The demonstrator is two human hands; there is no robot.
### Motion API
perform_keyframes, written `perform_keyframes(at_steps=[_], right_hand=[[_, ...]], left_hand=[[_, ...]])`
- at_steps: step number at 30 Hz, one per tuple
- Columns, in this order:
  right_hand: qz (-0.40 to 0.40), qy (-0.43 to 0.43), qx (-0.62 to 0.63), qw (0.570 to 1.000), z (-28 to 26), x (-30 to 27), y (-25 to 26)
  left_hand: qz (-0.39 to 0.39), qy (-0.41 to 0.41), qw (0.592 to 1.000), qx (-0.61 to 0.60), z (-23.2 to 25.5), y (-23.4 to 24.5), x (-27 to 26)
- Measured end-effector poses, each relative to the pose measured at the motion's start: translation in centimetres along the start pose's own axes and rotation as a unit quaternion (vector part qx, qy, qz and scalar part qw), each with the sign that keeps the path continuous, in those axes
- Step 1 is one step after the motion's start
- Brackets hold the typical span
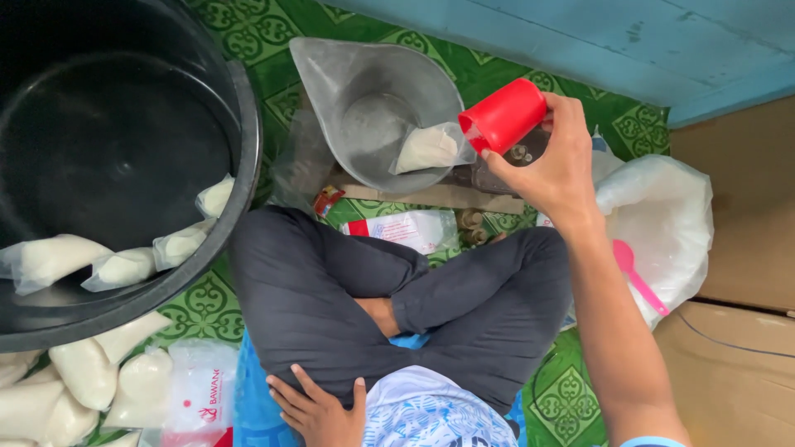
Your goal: Manually scooping powdered food into plastic bags and organizing them in a tub.
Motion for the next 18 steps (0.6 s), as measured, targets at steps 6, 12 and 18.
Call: perform_keyframes(at_steps=[6,12,18], right_hand=[[-0.005,-0.001,-0.004,1.0,-0.3,0.4,-0.4],[0.001,0.011,-0.015,1.0,-0.9,0.5,-0.5],[-0.002,0.015,-0.01,1.0,-1.3,0.6,-0.7]], left_hand=[[0.004,0.003,1.0,-0.018,0.0,-0.1,0.1],[0.006,-0.005,1.0,-0.008,-0.1,-0.5,0.1],[0.012,0.003,1.0,-0.009,-0.1,-0.4,0.1]])
Point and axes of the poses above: each hand's wrist, its own x-axis towards the middle knuckle, its own y-axis out of the back of the hand, z = x × y, the point moved 9 cm from there along x, towards the middle knuckle, and after that the axes turned 9 degrees about -x, right-handed, at the moved point
